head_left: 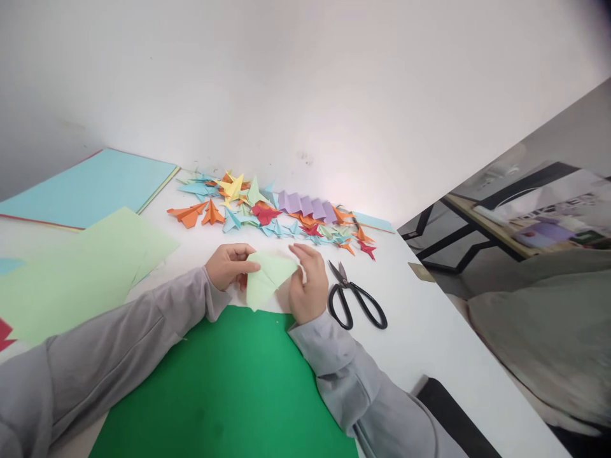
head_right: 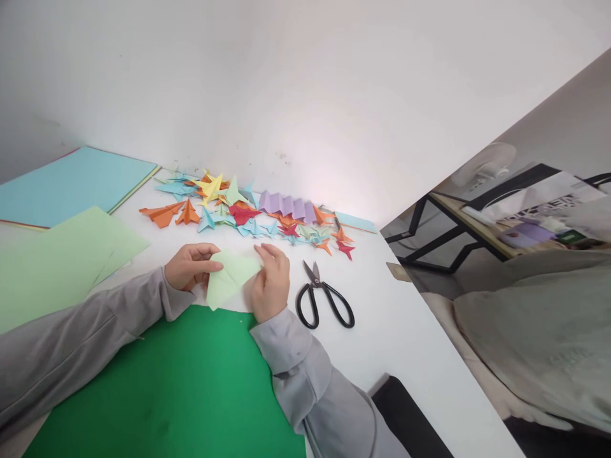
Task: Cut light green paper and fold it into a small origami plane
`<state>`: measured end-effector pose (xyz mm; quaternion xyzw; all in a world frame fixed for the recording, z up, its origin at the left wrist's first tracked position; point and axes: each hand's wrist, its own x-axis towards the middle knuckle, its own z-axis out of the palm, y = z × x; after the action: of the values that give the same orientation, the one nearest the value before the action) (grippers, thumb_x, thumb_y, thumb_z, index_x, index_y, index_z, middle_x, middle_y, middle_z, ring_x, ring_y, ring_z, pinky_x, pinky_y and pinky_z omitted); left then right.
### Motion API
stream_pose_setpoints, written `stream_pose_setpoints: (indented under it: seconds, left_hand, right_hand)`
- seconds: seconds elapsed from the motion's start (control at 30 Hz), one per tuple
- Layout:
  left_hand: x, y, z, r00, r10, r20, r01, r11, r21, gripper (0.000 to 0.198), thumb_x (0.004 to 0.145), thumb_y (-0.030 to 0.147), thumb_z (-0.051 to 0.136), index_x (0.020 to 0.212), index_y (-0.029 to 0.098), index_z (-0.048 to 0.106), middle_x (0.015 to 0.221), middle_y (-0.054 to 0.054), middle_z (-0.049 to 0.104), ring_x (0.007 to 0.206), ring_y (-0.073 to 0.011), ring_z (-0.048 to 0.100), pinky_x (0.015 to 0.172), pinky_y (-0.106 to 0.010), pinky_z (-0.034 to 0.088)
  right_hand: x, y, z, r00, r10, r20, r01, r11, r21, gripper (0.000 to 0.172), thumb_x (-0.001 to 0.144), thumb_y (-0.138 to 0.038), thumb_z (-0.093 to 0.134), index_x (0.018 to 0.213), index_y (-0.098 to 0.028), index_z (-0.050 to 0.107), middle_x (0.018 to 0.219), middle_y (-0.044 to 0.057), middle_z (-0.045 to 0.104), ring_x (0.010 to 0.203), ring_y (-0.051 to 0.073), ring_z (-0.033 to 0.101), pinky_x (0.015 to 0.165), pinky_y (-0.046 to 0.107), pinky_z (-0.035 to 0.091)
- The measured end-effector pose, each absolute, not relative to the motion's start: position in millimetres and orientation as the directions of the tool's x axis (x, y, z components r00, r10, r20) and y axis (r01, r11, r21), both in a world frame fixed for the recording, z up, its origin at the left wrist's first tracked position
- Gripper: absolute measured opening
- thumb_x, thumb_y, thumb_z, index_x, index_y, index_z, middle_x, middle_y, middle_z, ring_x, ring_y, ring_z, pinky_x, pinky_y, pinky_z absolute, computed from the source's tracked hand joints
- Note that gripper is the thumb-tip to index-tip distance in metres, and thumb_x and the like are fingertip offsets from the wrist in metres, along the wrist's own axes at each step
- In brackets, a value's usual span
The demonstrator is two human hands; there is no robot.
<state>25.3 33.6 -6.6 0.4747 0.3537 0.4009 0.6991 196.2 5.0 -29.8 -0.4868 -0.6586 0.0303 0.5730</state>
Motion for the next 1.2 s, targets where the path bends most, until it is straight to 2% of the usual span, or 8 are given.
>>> stream_pose_setpoints:
  seconds: [0.1,0.2,0.27,0.37,0.47,0.6,1.0,1.2]
  left_hand:
    - [25,33,-6,0.466,0.879,-0.106,-0.19,0.217,0.957,0.032,0.045,0.03,0.081,0.062,0.011,0.063,0.045,0.002,0.058,0.032,-0.0079,0.048,0.029,-0.017,0.035]
    - [26,32,-4,0.514,0.852,-0.102,-0.133,0.196,0.972,0.03,0.045,0.028,0.082,0.061,0.01,0.065,0.043,0.002,0.057,0.032,-0.0058,0.045,0.03,-0.016,0.033]
    - [27,31,-4,0.486,0.868,-0.104,-0.128,0.189,0.974,0.033,0.043,0.027,0.084,0.064,0.01,0.066,0.046,0.001,0.06,0.034,-0.0065,0.047,0.031,-0.017,0.036]
    - [28,33,-6,0.348,0.931,-0.113,-0.197,0.19,0.962,0.039,0.039,0.024,0.086,0.071,0.011,0.067,0.056,0.0,0.066,0.045,-0.01,0.057,0.039,-0.019,0.044]
    - [29,35,-9,0.26,0.961,-0.096,-0.272,0.169,0.948,0.044,0.033,0.017,0.088,0.072,0.012,0.068,0.058,0.001,0.066,0.053,-0.0104,0.06,0.05,-0.021,0.049]
    - [28,37,-9,0.245,0.966,-0.081,-0.287,0.152,0.946,0.047,0.026,0.01,0.087,0.069,0.012,0.069,0.055,0.002,0.065,0.055,-0.009,0.059,0.058,-0.022,0.051]
    - [29,38,-17,0.203,0.975,-0.087,-0.319,0.15,0.936,0.031,0.038,0.021,0.086,0.064,0.013,0.069,0.057,0.0,0.067,0.056,-0.0103,0.061,0.059,-0.023,0.05]
    - [31,35,-11,0.173,0.981,-0.09,-0.297,0.139,0.945,0.032,0.032,0.017,0.085,0.059,0.013,0.068,0.052,0.001,0.065,0.052,-0.0091,0.057,0.054,-0.022,0.046]
  right_hand:
    - [199,9,-29,0.313,0.85,0.424,0.238,0.362,-0.901,0.026,0.081,-0.026,0.046,0.099,-0.019,0.063,0.092,0.008,0.064,0.08,0.018,0.061,0.065,0.033,0.05]
    - [197,8,-26,0.184,0.96,0.209,-0.037,0.22,-0.975,0.033,0.082,-0.044,0.048,0.084,-0.017,0.067,0.073,0.005,0.065,0.066,0.016,0.06,0.056,0.028,0.046]
    - [194,5,-23,0.08,0.981,0.176,-0.027,0.178,-0.984,0.028,0.073,-0.044,0.061,0.076,-0.018,0.069,0.069,0.003,0.066,0.064,0.016,0.059,0.058,0.028,0.046]
    - [190,2,-21,0.062,0.986,0.156,0.032,0.155,-0.987,0.023,0.059,-0.035,0.076,0.071,-0.018,0.068,0.068,0.001,0.068,0.062,0.015,0.059,0.06,0.028,0.047]
    - [188,2,-22,0.1,0.99,0.1,-0.055,0.106,-0.993,0.024,0.06,-0.037,0.076,0.071,-0.018,0.066,0.063,0.0,0.067,0.054,0.013,0.057,0.053,0.026,0.046]
    - [187,3,-22,0.108,0.993,0.048,-0.127,0.062,-0.99,0.027,0.058,-0.038,0.077,0.07,-0.018,0.064,0.06,-0.001,0.067,0.05,0.012,0.057,0.049,0.024,0.045]
    - [186,3,-22,0.08,0.996,0.042,-0.089,0.05,-0.995,0.031,0.055,-0.039,0.077,0.061,-0.017,0.056,0.051,-0.003,0.06,0.043,0.008,0.048,0.043,0.021,0.037]
    - [185,2,-19,0.096,0.993,0.072,-0.001,0.072,-0.997,0.035,0.055,-0.042,0.076,0.056,-0.018,0.051,0.039,-0.009,0.042,0.038,0.004,0.031,0.039,0.02,0.024]
